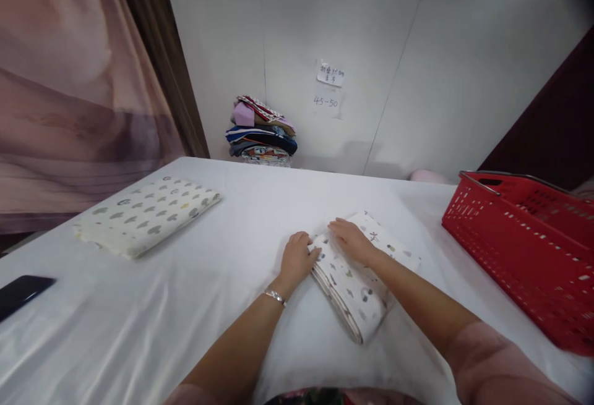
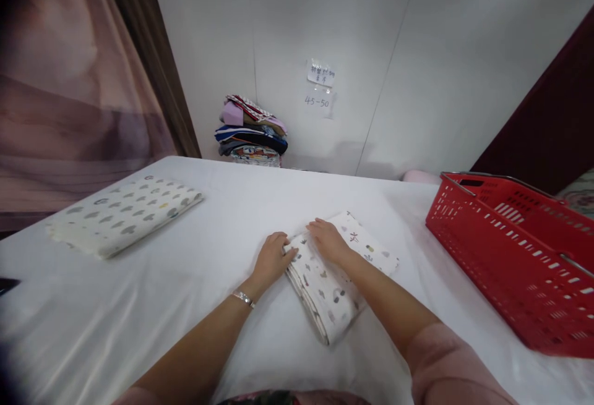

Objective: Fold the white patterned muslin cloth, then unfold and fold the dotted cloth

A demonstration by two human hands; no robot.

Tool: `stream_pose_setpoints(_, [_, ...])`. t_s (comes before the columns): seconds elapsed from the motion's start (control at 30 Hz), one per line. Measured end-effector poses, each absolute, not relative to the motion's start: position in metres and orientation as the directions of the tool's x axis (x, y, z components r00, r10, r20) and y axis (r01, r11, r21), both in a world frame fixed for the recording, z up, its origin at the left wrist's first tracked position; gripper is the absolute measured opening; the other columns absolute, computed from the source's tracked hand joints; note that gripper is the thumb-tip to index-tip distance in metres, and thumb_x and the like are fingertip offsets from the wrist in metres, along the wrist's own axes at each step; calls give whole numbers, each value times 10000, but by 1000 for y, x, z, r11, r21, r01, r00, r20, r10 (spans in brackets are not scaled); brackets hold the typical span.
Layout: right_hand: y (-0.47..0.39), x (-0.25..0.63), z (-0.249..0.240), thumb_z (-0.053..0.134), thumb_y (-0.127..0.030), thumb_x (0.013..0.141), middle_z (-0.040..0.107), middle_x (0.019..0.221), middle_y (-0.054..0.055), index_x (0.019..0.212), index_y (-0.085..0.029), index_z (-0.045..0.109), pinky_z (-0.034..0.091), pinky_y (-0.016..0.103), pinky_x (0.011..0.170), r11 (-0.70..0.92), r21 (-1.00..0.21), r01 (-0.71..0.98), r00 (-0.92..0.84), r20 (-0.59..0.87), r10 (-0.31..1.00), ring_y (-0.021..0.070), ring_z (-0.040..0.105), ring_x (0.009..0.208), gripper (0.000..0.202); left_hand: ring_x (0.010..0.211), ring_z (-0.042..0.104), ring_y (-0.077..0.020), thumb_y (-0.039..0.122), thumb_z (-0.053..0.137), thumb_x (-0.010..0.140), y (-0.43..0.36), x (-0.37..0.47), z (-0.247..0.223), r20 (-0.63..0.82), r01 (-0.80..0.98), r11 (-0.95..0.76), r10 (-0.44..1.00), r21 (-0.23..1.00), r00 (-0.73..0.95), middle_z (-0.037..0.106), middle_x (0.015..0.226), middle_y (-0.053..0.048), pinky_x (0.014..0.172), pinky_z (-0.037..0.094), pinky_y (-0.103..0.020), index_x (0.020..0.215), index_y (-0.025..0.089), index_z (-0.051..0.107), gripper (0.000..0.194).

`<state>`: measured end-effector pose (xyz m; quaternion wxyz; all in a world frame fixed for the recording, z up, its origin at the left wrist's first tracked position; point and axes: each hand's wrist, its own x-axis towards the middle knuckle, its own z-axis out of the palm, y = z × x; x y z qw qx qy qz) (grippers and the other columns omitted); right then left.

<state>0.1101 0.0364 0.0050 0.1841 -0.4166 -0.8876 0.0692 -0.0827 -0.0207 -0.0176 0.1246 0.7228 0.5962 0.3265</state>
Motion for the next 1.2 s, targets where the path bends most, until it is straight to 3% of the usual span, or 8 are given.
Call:
stream_pose_setpoints(0.2, [60,102,8,523,-97,785,638,976,90,1038,-164,624,371,370,898,718,-141,682,-684,225,694,218,525,1003,280,1085,451,-220,207,524,800,-25,-81,-15,362,770,-343,919,538,156,552,1125,-61,906,361,-367,819,207,552,34])
stream_pose_setpoints(0.37, [60,106,10,532,-149,817,612,811,62,838,-167,662,364,316,788,743,-95,663,-716,211,666,188,514,837,132,1035,473,-218,218,534,794,-25,-81,-15,366,787,-334,919,519,149,574,1050,-55,869,361,-357,818,206,548,30])
stream_pose_setpoints(0.6, [65,103,8,507,-103,817,629,934,65,912,-169,649,356,313,828,783,-154,603,-752,218,622,185,511,915,183,1007,485,-229,332,577,767,-21,-83,-19,282,835,-168,959,524,16,580,1007,-61,869,363,-353,899,199,557,187])
stream_pose_setpoints(0.73, [67,100,10,520,-89,787,624,876,56,896,-173,653,355,306,817,774,-130,620,-755,167,634,185,513,886,191,1078,462,-229,311,577,765,-20,-83,-19,286,826,-184,958,532,29,565,1091,-67,907,353,-355,887,200,565,165])
stream_pose_setpoints(0.9, [68,100,10,517,-67,760,600,819,49,791,-173,639,350,285,773,767,-118,631,-754,137,642,175,498,836,164,1090,461,-210,174,559,755,-21,-80,-18,353,777,-303,929,552,112,561,1109,-50,919,346,-346,848,212,546,101])
stream_pose_setpoints(1.2, [65,99,15,526,-90,782,627,799,36,785,-169,611,331,290,804,735,-157,659,-714,178,678,169,527,815,115,945,512,-206,165,518,764,-21,-81,-15,412,771,-329,906,545,96,598,913,-39,832,362,-339,817,208,529,69])
